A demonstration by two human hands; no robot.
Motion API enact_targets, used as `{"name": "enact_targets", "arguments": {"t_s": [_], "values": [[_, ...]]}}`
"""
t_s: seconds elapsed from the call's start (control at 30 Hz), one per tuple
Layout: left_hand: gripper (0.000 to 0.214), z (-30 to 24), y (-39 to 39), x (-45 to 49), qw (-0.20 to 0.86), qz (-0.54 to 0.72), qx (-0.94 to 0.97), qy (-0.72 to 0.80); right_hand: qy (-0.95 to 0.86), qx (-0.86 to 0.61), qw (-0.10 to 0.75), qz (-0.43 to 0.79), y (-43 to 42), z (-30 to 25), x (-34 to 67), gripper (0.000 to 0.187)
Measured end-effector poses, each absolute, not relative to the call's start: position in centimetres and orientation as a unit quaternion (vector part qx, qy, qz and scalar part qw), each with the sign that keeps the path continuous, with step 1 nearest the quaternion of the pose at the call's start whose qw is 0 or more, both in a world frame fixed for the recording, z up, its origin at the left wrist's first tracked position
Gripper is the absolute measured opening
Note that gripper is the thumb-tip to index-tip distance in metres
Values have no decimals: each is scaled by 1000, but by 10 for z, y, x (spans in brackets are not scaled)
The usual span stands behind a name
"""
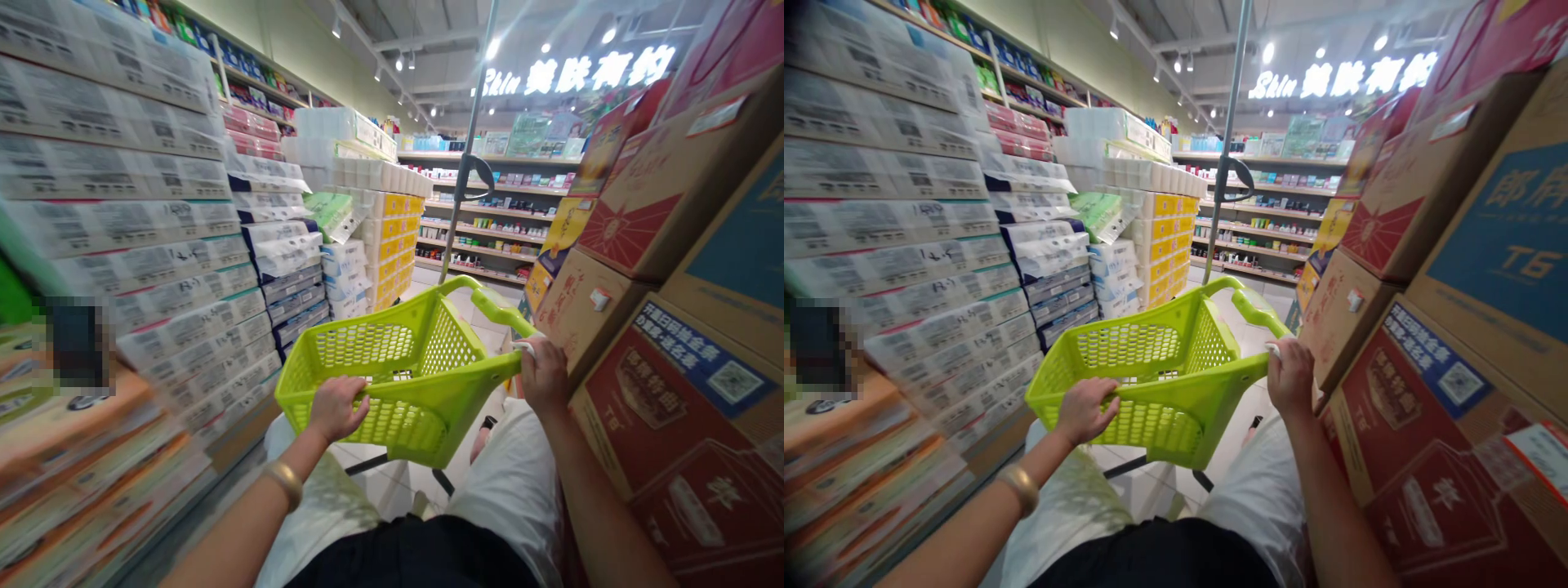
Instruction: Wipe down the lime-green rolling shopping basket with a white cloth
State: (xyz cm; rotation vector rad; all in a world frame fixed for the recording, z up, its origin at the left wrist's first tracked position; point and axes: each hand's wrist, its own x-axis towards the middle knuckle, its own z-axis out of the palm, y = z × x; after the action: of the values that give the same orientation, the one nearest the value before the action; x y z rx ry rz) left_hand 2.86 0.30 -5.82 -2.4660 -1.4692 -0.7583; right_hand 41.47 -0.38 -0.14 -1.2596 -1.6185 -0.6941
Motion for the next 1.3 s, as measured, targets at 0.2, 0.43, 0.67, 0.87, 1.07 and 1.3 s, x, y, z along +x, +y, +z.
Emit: {"name": "enact_targets", "arguments": {"t_s": [0.2, 0.43, 0.67, 0.87, 1.07, 1.3], "values": [[30, -50, 23, 12, 101, -243, -823, -503, -643, -519, 468, -314, -22, -1, 388, 21], [58, -61, 28, 15, 78, -215, -740, -632, -674, -515, 440, -294, -50, 5, 365, 19], [69, -49, 49, 16, -12, -167, -744, -647, -652, -545, 450, -276, -65, 12, 346, 22], [71, -41, 44, 37, 4, -241, -749, -617, -640, -565, 431, -293, -64, 15, 328, 20], [58, -9, -4, 97, -70, -399, -818, -409, -666, -565, 400, -278, -70, 23, 306, 18], [50, 38, -46, 142, -203, -467, -821, -258, -688, -552, 406, -240, -79, 26, 290, 20]]}}
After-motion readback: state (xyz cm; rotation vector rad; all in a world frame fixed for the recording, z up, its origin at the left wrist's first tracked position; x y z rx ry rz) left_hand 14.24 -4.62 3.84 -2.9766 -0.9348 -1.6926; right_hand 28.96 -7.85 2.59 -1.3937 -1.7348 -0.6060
